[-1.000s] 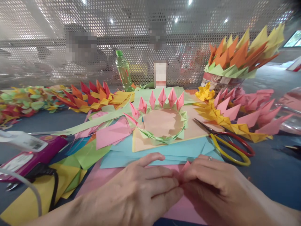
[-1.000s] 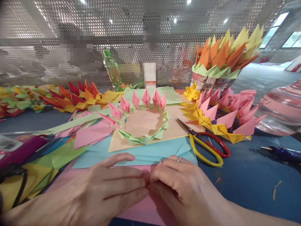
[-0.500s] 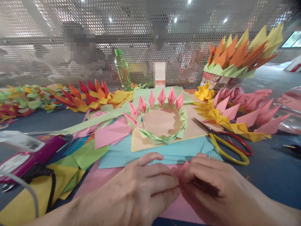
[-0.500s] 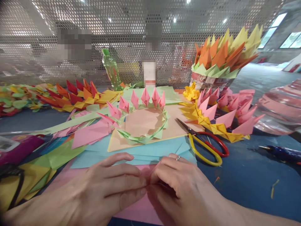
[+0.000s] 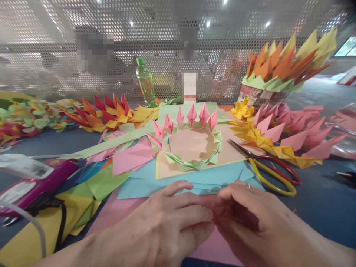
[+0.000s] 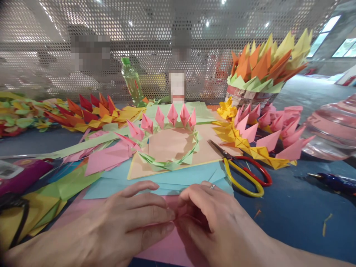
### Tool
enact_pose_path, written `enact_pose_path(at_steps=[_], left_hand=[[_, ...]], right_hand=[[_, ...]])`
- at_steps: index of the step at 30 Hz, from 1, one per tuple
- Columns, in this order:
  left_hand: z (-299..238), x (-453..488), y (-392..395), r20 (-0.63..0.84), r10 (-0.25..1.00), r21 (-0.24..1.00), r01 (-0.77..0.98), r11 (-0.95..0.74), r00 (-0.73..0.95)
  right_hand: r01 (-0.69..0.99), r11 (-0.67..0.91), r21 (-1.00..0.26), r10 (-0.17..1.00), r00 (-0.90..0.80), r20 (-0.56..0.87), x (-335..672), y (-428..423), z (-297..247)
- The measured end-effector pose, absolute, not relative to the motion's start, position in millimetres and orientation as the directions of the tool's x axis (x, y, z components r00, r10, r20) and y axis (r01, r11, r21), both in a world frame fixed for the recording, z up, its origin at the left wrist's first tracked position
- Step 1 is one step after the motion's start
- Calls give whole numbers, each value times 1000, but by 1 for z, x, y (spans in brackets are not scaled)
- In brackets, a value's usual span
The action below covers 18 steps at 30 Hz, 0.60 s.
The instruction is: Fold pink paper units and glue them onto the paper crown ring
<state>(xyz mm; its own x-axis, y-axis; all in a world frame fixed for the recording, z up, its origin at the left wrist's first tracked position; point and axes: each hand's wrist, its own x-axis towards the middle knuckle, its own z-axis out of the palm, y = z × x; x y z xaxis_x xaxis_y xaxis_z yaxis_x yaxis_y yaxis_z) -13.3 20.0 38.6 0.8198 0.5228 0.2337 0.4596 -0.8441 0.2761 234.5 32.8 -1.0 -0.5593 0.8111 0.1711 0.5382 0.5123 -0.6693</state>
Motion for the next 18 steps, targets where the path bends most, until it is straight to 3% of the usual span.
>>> enact_pose_path(at_steps=[4, 10, 18], left_hand=[[38, -12, 23, 220, 531, 277, 469, -839, 818], [37, -12, 23, 192, 523, 274, 466, -841, 830], [33, -8, 22, 355, 479, 271, 402, -875, 803]], right_hand=[[512, 467, -721, 828, -539, 154, 235, 31, -7], [530, 488, -694, 825, -538, 169, 238, 30, -11], [621, 531, -576, 818, -554, 155, 243, 33, 0]])
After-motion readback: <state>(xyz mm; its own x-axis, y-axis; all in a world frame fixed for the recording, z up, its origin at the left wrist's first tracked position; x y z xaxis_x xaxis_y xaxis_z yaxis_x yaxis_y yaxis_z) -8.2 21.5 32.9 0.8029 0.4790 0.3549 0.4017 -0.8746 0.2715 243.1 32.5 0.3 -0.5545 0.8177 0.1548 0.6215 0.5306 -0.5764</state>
